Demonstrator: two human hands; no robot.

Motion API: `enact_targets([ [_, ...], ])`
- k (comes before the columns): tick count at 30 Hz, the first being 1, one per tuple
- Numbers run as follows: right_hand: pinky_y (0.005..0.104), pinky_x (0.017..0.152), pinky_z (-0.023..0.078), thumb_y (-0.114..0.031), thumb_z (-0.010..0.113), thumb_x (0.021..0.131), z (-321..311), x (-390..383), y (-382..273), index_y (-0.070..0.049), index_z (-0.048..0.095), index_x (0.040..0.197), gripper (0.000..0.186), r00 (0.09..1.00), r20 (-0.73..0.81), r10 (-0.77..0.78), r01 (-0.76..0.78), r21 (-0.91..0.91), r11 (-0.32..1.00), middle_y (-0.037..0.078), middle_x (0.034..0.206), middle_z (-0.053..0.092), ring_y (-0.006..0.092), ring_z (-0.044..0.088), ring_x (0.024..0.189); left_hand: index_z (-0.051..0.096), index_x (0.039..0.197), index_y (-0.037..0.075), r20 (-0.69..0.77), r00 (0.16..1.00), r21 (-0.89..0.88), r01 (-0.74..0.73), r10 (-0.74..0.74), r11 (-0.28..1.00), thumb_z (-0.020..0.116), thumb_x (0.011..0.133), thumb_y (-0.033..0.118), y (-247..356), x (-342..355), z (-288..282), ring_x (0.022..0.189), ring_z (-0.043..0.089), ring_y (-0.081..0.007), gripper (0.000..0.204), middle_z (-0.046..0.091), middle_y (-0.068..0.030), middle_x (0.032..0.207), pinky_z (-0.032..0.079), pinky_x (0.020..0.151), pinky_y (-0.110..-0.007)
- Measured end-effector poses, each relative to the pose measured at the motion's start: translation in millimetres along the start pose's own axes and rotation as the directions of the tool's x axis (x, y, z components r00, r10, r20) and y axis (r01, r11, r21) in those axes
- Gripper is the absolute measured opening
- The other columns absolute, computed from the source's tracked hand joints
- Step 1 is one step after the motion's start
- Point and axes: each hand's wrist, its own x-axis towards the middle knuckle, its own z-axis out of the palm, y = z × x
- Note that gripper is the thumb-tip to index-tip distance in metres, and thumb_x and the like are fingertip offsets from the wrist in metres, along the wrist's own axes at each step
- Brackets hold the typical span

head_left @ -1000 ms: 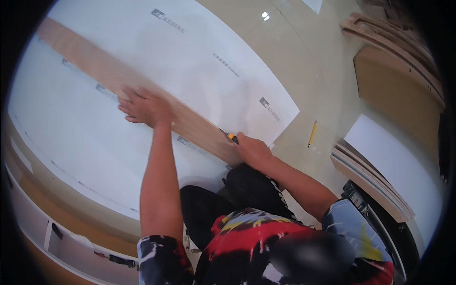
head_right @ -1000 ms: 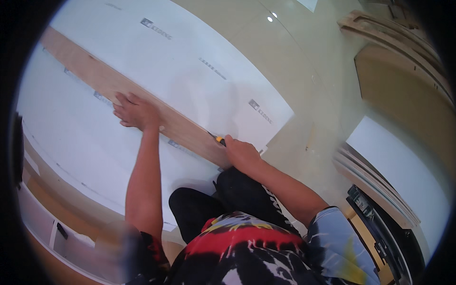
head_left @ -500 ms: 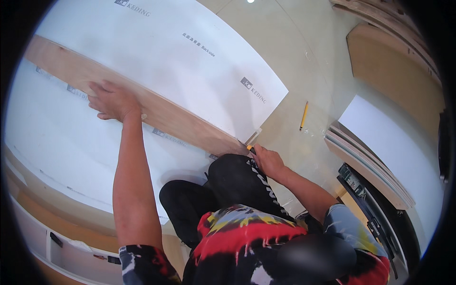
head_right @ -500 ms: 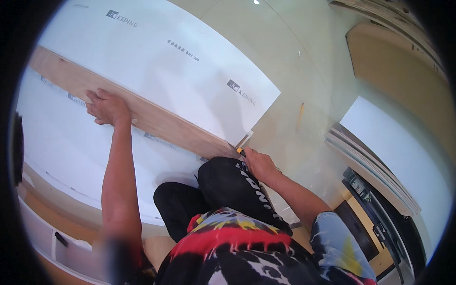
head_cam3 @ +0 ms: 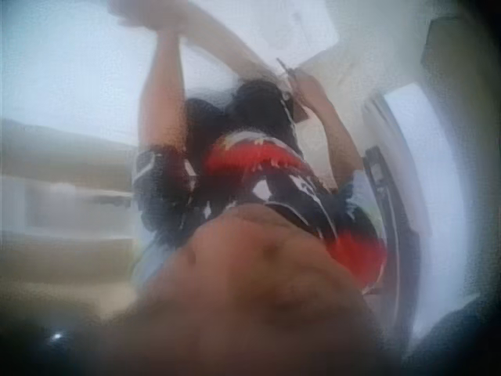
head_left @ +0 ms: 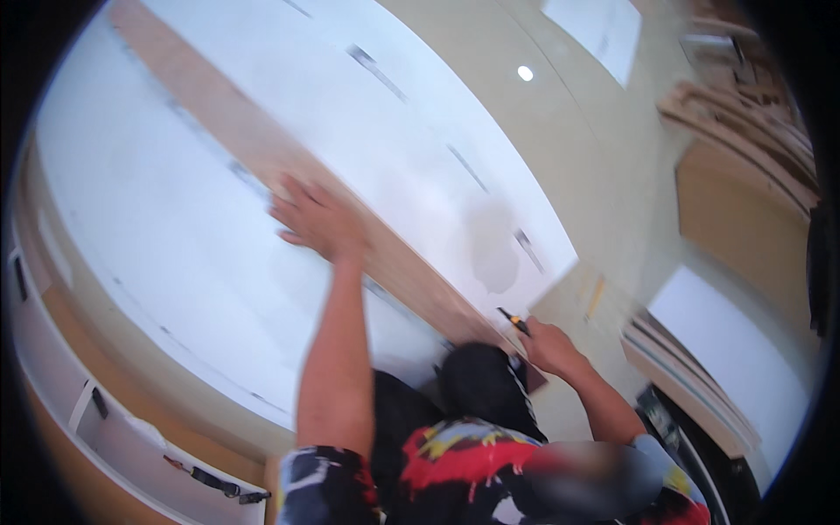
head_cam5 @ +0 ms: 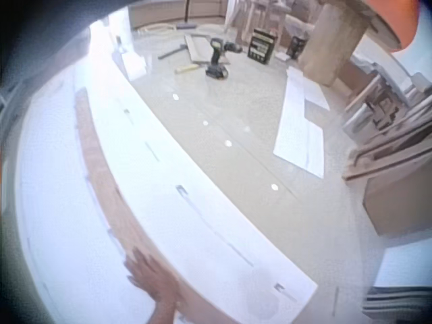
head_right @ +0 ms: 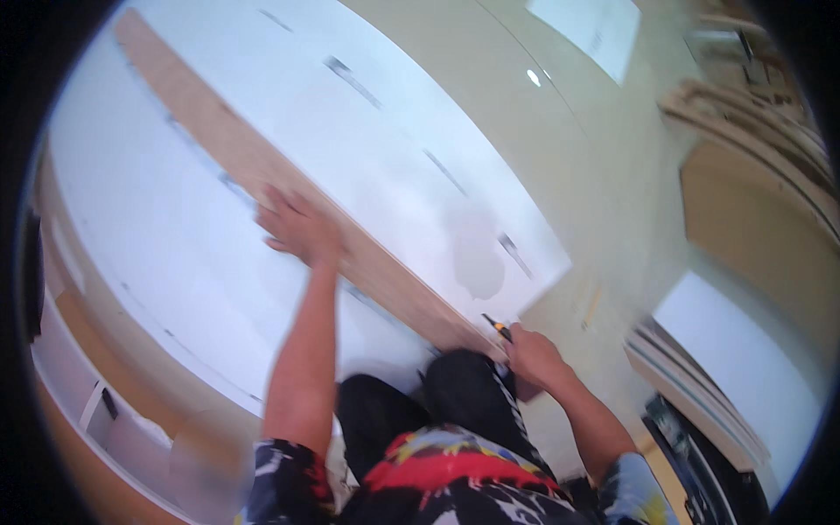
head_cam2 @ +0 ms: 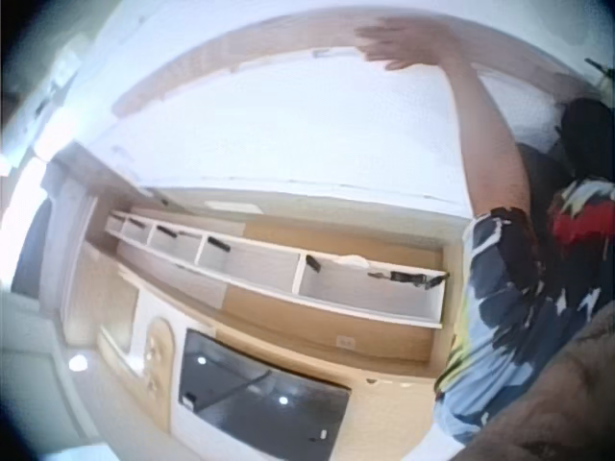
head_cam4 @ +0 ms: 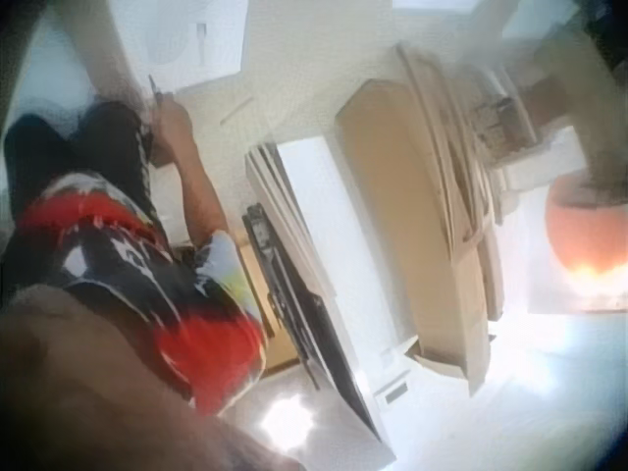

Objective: The person uses a utility knife and a wooden straightedge to cut a white panel on a countertop, then moves to the floor to cut a larger white panel. They score the material along the straightedge and snap the pieces apart.

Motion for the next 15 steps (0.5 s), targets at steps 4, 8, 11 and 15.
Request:
enact_targets([
  [4,0.0598,0.069,0.05,-0.027,0.056,0.104,-83,83,-122,-0.001,0.049,0.111,0.028,0.933,-0.316,-0.172,0.251,0.229,0.941,0.031,0.082,0.066,0.0529,0.065,0.078,0.035,0.161,0.013,0.025,0.998,-0.027,0.051,-0.05,0.998,0.037,0.111,0.036,3,-4,-4,0.156,0.016,-0.044,0.055,0.023,-0.0229,0.167,0.011,0.123,-0.064],
  [8,0.06,0.069,0.05,-0.028,0.053,0.105,-149,198,-283,-0.001,0.048,0.111,0.028,0.797,-0.473,-0.377,0.54,0.275,0.796,0.031,0.081,0.067,0.0519,0.066,0.078,0.036,0.16,0.012,0.045,0.996,-0.033,0.078,-0.077,0.996,0.041,0.11,0.036,5,-2,-7,0.156,0.016,-0.0441,0.056,0.023,-0.0238,0.167,0.008,0.124,-0.063],
  [11,0.0581,0.077,0.052,-0.031,0.049,0.106,-206,241,-396,0.0,0.05,0.111,0.032,0.754,-0.453,-0.475,0.612,0.222,0.759,0.03,0.088,0.069,0.0488,0.068,0.084,0.037,0.16,0.013,0.033,0.997,-0.037,0.066,-0.065,0.997,0.042,0.109,0.037,5,-3,-5,0.156,0.016,-0.0457,0.057,0.023,-0.0245,0.167,0.007,0.123,-0.063],
  [15,0.0518,0.088,0.054,-0.021,0.05,0.103,-262,280,-489,0.005,0.055,0.115,0.028,0.738,-0.457,-0.496,0.632,0.21,0.746,0.027,0.104,0.071,0.0427,0.07,0.099,0.037,0.16,0.011,0.013,0.999,0.067,0.043,-0.044,0.997,0.035,0.111,0.041,2,-4,3,0.155,0.02,-0.0445,0.057,0.026,-0.023,0.166,0.011,0.123,-0.061],
])
